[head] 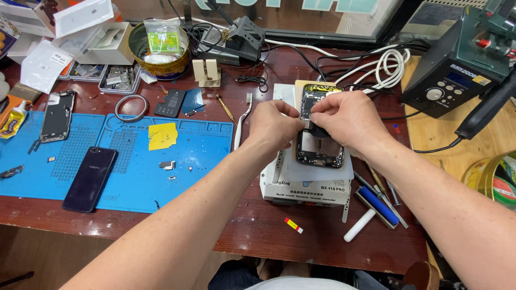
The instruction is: The person works on a disassembled smartphone, using a screwdriver to tighten screws on the internal frame and connecting ribbon cables to the motherboard. The person handles the phone chassis, internal components, and tools on a cluttered workbench.
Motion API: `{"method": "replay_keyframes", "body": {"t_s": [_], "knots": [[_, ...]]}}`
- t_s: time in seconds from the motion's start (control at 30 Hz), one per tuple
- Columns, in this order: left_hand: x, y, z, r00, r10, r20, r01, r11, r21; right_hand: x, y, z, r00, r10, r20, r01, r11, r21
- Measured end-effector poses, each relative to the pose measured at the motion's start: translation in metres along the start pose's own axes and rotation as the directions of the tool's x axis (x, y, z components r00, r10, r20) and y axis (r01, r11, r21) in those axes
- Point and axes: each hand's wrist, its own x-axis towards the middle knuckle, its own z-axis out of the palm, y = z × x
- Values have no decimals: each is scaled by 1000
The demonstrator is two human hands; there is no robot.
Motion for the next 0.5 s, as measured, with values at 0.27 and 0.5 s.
{"method": "replay_keyframes", "body": {"t_s": [0.27, 0.5], "knots": [[0, -4, 1, 980, 199, 15, -199, 974, 112, -1, 2, -2, 999, -53, -13, 52, 998, -42], [7, -9, 4, 974, 225, 22, -225, 962, 152, 0, -1, -2, 1000, -29, -8, 29, 997, -72]]}}
